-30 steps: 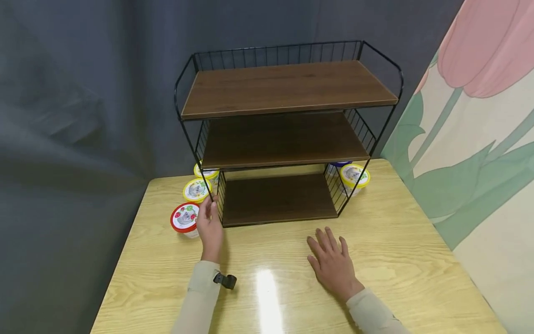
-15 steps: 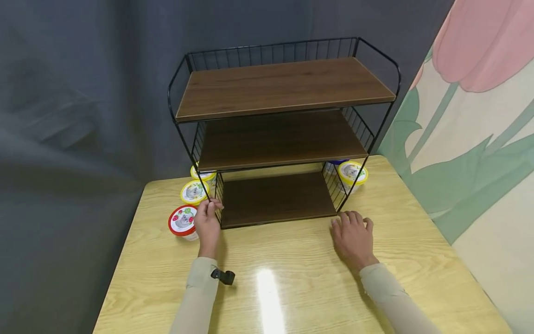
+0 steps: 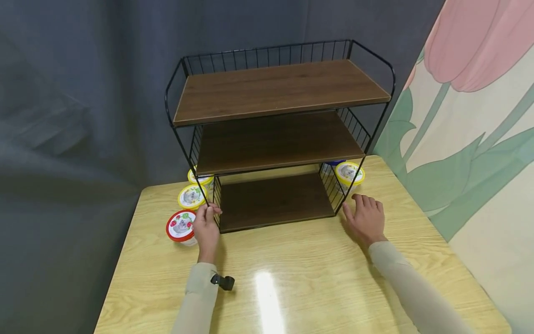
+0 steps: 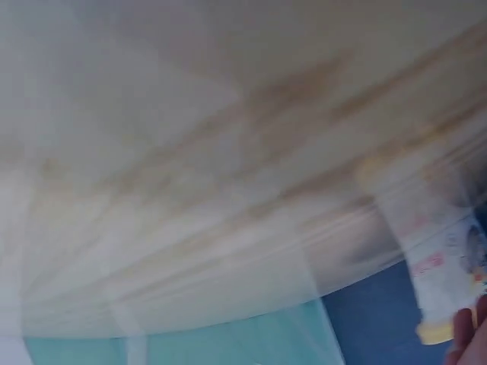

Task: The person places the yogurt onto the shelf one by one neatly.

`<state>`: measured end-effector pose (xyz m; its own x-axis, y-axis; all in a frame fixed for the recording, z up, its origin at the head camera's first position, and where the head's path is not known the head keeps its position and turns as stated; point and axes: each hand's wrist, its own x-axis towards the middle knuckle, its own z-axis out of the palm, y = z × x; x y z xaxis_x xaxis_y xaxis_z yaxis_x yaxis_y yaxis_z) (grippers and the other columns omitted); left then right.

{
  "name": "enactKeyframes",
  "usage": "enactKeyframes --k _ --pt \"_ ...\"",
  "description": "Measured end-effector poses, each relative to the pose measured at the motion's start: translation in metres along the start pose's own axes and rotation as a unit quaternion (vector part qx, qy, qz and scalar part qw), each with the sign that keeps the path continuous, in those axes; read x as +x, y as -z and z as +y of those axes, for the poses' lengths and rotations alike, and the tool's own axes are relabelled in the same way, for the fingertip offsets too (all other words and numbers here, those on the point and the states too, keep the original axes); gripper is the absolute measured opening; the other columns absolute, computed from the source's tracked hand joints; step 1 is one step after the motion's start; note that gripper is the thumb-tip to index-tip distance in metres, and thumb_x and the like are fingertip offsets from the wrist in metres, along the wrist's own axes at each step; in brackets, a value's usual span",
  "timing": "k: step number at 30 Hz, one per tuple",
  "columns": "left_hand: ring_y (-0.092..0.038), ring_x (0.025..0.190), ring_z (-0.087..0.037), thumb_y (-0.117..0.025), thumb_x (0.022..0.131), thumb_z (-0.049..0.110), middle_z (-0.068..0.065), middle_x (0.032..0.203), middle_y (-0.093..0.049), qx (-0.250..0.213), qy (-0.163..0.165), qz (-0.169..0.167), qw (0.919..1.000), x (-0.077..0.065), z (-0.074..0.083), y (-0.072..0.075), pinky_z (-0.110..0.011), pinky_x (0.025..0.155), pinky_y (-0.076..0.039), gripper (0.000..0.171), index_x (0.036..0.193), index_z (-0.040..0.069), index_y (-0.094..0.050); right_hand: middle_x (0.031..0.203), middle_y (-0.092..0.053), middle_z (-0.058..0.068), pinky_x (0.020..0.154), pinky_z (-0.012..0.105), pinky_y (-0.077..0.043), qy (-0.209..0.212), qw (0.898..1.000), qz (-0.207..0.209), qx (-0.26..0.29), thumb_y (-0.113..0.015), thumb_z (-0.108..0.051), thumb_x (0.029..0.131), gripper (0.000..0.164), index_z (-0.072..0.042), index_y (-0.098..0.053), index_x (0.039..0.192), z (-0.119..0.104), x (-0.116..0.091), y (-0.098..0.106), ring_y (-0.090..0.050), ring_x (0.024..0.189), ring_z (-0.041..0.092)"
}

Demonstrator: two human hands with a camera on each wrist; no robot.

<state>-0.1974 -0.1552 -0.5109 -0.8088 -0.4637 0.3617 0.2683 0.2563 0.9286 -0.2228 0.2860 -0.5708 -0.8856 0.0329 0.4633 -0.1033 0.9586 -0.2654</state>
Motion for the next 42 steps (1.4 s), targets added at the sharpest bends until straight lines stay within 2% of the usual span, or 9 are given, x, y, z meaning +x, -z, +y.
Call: enactKeyframes --k 6,12,19,25,28,30,35,37,42 --pt "-0.067 0.087 -0.023 -0.049 0.103 0.006 -0.010 0.085 -0.067 -0.007 -0.015 -0.006 0.9998 -0.005 0.021 0.004 -0.020 0.084 -0.053 0.025 0.095 -0.013 -0.063 0.119 -0.057 0.026 0.096 0.058 -0.036 -0.021 0.999 0.016 0.040 -0.040 -0.038 0.105 0.049 0.004 -0.050 0.126 0.015 0.013 -0.006 -0.051 0.114 0.046" --pt "-0.067 0.083 -0.017 -0.049 0.103 0.007 -0.012 0.082 -0.067 -0.008 -0.008 -0.008 0.9999 -0.006 0.024 0.003 -0.031 0.084 -0.055 0.024 0.096 -0.012 -0.063 0.142 -0.042 0.032 0.105 0.064 -0.035 -0.112 0.989 -0.032 0.090 -0.057 -0.043 0.098 0.076 0.003 -0.028 0.149 0.028 0.030 -0.016 -0.043 0.128 0.051" --pt "-0.067 0.084 -0.022 -0.048 0.103 0.002 -0.005 0.080 -0.065 -0.026 0.009 -0.029 0.9992 -0.009 0.023 0.003 -0.035 0.086 -0.056 0.023 0.096 -0.015 -0.062 0.162 -0.020 0.026 0.121 0.059 -0.022 -0.274 0.925 -0.103 0.241 -0.065 -0.044 0.093 0.099 -0.004 -0.002 0.159 0.037 0.040 -0.035 -0.024 0.148 0.046" --pt "-0.066 0.083 -0.018 -0.048 0.103 0.003 -0.005 0.080 -0.065 -0.026 0.006 -0.025 0.9993 -0.007 0.023 0.002 -0.036 0.086 -0.056 0.024 0.095 -0.014 -0.061 0.166 -0.014 0.016 0.125 0.054 -0.017 -0.295 0.880 -0.105 0.358 -0.070 -0.041 0.090 0.103 -0.014 0.000 0.160 0.044 0.057 -0.045 -0.017 0.153 0.038" --pt "-0.064 0.084 -0.011 -0.048 0.103 0.005 -0.016 0.082 -0.066 -0.019 0.003 -0.018 0.9997 -0.007 0.021 0.003 -0.036 0.087 -0.055 0.024 0.095 -0.013 -0.062 0.166 -0.015 0.015 0.125 0.055 -0.015 -0.299 0.867 -0.112 0.381 -0.073 -0.044 0.088 0.105 -0.017 -0.002 0.160 0.044 0.064 -0.049 -0.017 0.153 0.037" --pt "-0.063 0.084 -0.006 -0.048 0.104 0.006 -0.023 0.085 -0.065 -0.016 0.002 -0.018 0.9997 -0.008 0.020 0.003 -0.032 0.086 -0.054 0.025 0.095 -0.012 -0.062 0.166 -0.017 0.013 0.125 0.054 -0.017 -0.308 0.849 -0.109 0.415 -0.077 -0.041 0.086 0.106 -0.021 -0.005 0.160 0.043 0.067 -0.052 -0.018 0.153 0.035" --pt "-0.064 0.084 -0.011 -0.048 0.103 0.005 -0.022 0.083 -0.065 -0.016 -0.010 -0.022 0.9996 -0.008 0.017 0.004 -0.023 0.085 -0.053 0.024 0.094 -0.012 -0.062 0.163 -0.026 0.013 0.125 0.050 -0.019 -0.310 0.830 -0.088 0.456 -0.081 -0.029 0.083 0.100 -0.020 -0.015 0.158 0.043 0.070 -0.055 -0.023 0.152 0.031" --pt "-0.065 0.083 -0.018 -0.048 0.103 0.004 -0.020 0.081 -0.065 -0.018 -0.017 -0.020 0.9995 -0.007 0.015 0.003 -0.022 0.084 -0.053 0.024 0.092 -0.013 -0.062 0.162 -0.029 0.014 0.126 0.049 -0.018 -0.306 0.834 -0.083 0.451 -0.080 -0.027 0.085 0.096 -0.017 -0.018 0.158 0.042 0.071 -0.055 -0.025 0.151 0.032" --pt "-0.064 0.084 -0.027 -0.048 0.102 0.001 -0.021 0.081 -0.064 -0.023 -0.040 -0.016 0.9988 -0.002 0.011 0.002 -0.023 0.080 -0.053 0.025 0.088 -0.015 -0.061 0.161 -0.034 0.011 0.125 0.046 -0.023 -0.312 0.830 -0.078 0.456 -0.079 -0.027 0.086 0.088 -0.017 -0.025 0.155 0.039 0.076 -0.056 -0.030 0.149 0.031"
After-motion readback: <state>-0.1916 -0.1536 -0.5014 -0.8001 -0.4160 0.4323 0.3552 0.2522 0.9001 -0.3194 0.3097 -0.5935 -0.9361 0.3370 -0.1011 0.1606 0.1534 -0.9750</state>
